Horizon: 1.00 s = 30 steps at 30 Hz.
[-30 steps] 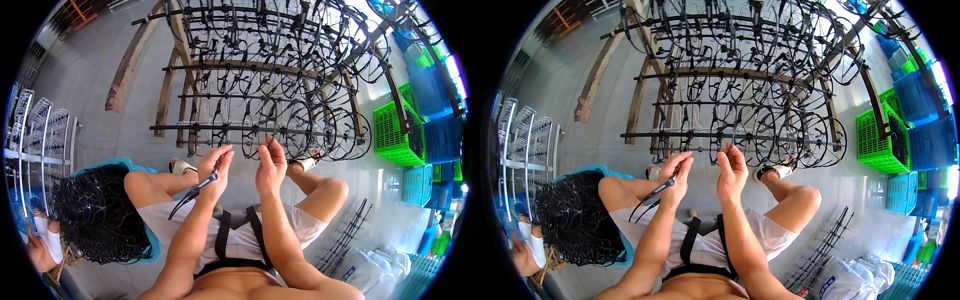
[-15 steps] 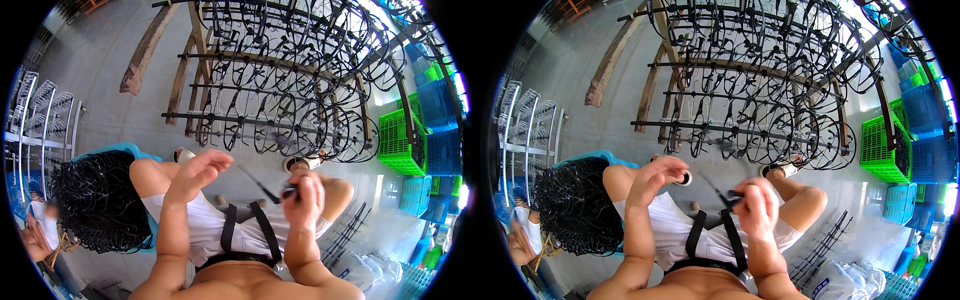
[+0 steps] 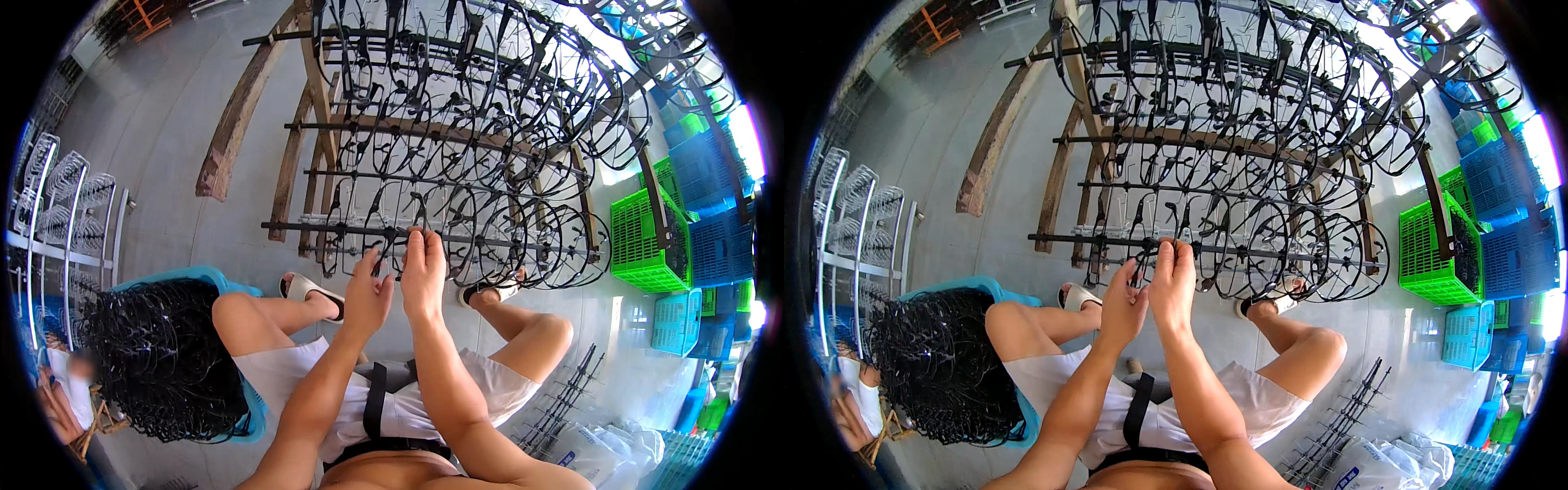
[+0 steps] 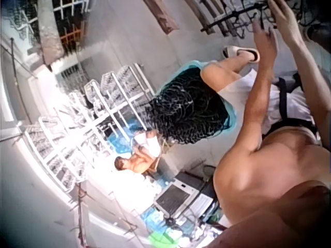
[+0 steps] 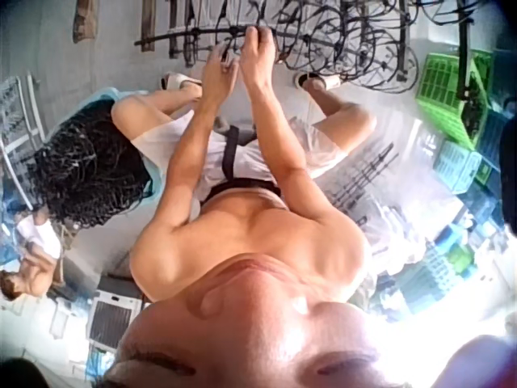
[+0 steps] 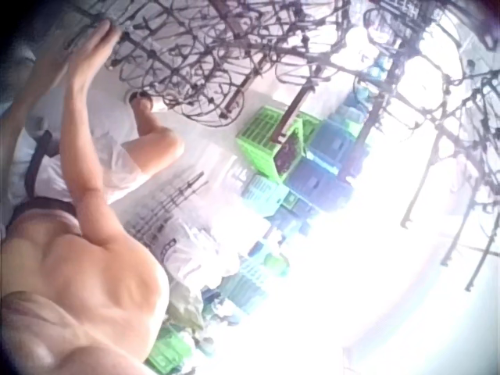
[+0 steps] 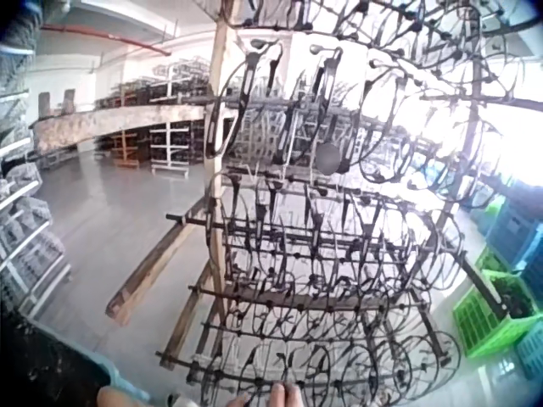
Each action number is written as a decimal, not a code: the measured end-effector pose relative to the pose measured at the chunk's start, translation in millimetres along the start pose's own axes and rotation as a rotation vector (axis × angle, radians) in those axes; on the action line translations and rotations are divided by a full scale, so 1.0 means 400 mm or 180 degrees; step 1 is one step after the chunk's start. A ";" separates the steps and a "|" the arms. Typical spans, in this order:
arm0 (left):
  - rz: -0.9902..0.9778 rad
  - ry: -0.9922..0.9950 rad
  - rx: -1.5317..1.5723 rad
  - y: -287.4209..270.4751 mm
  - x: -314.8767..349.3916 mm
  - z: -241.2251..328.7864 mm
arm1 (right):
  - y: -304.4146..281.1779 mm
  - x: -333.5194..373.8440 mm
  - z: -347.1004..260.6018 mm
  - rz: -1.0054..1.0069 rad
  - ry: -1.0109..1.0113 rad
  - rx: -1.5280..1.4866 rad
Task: The person repeatedly picks black cables from a blue bin and threads them onto a metal rack, securing them in place. The process is continuous and repetitive, with the person handling each cable individually.
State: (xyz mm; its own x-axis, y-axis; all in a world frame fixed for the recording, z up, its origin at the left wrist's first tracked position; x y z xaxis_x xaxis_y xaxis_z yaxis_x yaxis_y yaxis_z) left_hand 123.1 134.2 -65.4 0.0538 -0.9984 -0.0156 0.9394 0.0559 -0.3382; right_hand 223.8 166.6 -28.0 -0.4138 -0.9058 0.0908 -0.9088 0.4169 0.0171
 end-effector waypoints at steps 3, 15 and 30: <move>-0.0433 -0.0284 -0.0527 -0.025 0.028 -0.013 | 0.015 -0.036 -0.006 -0.0131 0.0375 -0.0545; 0.0491 0.0083 0.0259 -0.093 0.064 -0.021 | 0.036 -0.038 -0.024 -0.0193 0.0467 -0.1132; 0.0551 0.0074 0.1183 -0.089 0.033 -0.016 | -0.054 0.096 0.102 -0.0667 -0.0804 -0.0496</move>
State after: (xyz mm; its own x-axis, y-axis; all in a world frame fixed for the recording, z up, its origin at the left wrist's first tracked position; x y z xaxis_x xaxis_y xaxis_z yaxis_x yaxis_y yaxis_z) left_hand 88.3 119.2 -59.4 0.2181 -0.9737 -0.0652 0.9757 0.2162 0.0342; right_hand 225.5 119.7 -65.6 -0.2372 -0.9548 -0.1791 -0.9643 0.2091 0.1626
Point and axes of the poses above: each hand's wrist, its own x-axis away from the middle knuckle, its own y-axis out of the palm, z = x × y, the point moved 2 cm from there along -x, towards the middle knuckle, and after that the axes turned 3 degrees about -y, right-handed, at the moved point
